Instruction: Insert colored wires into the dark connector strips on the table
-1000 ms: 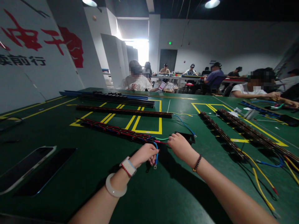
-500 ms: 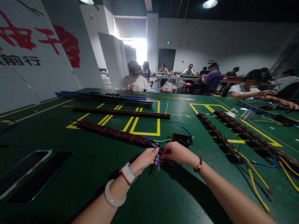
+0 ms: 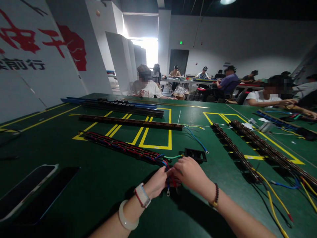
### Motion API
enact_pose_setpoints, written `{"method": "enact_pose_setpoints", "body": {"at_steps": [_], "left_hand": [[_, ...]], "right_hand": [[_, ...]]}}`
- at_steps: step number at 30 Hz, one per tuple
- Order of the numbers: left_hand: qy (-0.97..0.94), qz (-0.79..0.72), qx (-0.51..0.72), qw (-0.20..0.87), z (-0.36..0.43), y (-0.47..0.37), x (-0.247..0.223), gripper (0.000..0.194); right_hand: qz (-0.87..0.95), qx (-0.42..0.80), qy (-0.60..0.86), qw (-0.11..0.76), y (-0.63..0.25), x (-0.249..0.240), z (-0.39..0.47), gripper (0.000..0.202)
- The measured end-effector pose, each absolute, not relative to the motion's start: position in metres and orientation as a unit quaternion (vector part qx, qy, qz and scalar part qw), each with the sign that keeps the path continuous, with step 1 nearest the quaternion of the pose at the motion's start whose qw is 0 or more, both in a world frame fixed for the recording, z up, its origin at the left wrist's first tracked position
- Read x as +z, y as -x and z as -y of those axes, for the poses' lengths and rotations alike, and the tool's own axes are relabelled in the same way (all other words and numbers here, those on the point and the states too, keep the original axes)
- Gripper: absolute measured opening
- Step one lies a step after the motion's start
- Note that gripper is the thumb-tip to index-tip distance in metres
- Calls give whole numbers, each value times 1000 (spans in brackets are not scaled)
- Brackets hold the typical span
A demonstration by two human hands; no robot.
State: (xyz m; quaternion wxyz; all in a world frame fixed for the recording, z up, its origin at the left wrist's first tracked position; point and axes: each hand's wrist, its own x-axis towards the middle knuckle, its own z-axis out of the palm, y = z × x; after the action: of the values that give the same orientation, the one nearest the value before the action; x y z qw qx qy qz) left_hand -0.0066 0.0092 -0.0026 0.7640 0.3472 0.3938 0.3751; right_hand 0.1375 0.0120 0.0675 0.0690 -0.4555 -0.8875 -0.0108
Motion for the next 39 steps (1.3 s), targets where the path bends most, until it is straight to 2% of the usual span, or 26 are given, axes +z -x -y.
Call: {"method": "enact_pose_setpoints", "body": {"at_steps": [3, 7, 11, 15, 20, 26, 29, 33, 39], "left_hand": [[-328, -371, 374, 784, -6, 9, 5, 20], [-310, -369, 373, 793, -5, 13, 8, 17], [-318, -376, 379, 783, -6, 14, 5, 19], [-318, -375, 381, 783, -6, 12, 5, 27], [-312, -362, 401, 782, -5, 9, 8, 25], [-292, -361, 418, 781, -7, 8, 3, 27], [-285, -357, 424, 782, -7, 9, 3, 26], [-274, -346, 403, 802, -7, 11, 8, 18], [-202, -322, 410, 829, -6, 11, 12, 7]], "right_hand": [[878, -27, 469, 88, -153, 66, -40, 17], [906, -1, 422, 30, -160, 55, -70, 26], [913, 75, 399, -23, -157, 58, -80, 22], [905, 162, 392, -22, -155, 73, -75, 15], [886, 192, 423, -9, -152, 83, -45, 25], [859, 139, 492, 1, -133, 75, -5, 52], [841, 161, 515, 26, -130, 70, -1, 43], [816, 283, 499, 73, -140, 68, -13, 21], [813, 282, 498, 102, -147, 68, -17, 20]]}}
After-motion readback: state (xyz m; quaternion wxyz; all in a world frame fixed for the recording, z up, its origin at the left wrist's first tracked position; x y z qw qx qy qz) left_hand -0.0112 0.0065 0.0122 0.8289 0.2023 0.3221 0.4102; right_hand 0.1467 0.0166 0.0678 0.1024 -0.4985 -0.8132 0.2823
